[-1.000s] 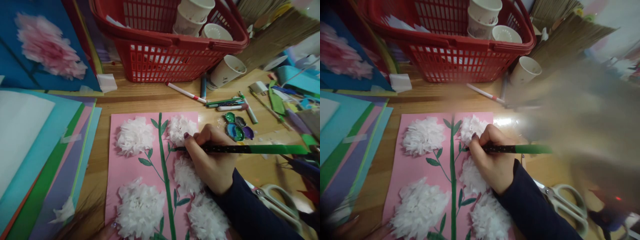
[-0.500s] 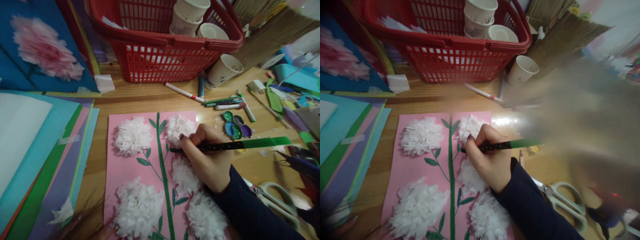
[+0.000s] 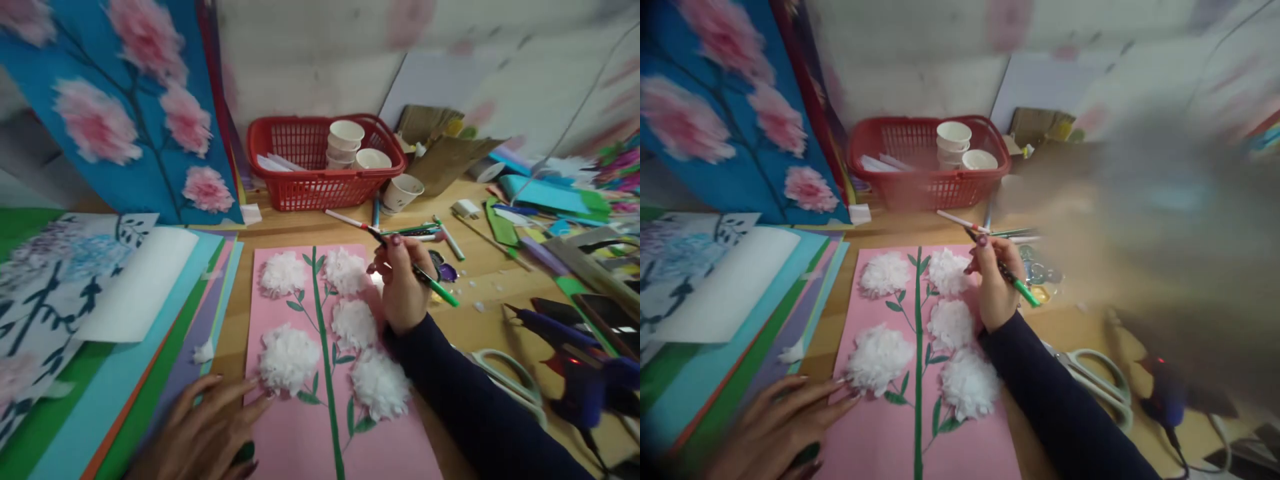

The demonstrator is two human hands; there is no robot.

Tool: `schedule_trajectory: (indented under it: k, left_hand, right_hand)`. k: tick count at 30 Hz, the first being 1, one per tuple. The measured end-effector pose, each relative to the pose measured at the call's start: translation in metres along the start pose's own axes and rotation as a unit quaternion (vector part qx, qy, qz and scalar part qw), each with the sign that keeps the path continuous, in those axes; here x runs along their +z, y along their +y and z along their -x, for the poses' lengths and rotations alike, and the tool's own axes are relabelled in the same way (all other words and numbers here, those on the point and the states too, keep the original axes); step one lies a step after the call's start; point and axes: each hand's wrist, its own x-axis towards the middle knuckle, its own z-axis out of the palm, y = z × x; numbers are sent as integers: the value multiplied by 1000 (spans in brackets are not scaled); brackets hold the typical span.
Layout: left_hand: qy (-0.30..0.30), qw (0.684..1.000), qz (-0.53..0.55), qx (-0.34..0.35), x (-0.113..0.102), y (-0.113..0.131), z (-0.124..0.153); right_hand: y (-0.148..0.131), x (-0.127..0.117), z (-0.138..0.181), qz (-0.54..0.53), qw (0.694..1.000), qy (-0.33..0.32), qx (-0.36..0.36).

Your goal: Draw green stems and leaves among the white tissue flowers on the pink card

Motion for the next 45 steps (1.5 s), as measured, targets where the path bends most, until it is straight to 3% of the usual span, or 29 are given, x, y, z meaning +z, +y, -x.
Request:
schedule_trajectory:
  k: [4,9,14,19,27,33,39,45]
  left_hand:
    - [22,997,52,-54,-15,10,-16]
    - [82,996,8,-27,-30,21,-35]
    - [130,992,2,-5,-24,57,-53]
    - [159,987,-9,33,-17,88,-60]
    - [153,985,-30,80,-21,125,-56]
    - [90,986,-76,116,-21,152,-55]
    - [47,990,-72,115,-5,174,-47]
    - [78,992,-18,102,9,189,-46]
  right_hand:
    - [-37,-7,-1,-84,995,-51,-3]
    - [-82,-20,38,-98,989,-102,-41]
    - [-97,-30,96,-125,983,-132,-41]
    - [-107,-40,123,-167,977,-118,-66]
    - [-123,-68,140,-203,968,-124,-79]
    - [-120,-85,156,-192,963,-178,-57]
    - [-135,-83,171,-286,947,-127,-64]
    - [-136,-85,180,-319,939,-81,-98]
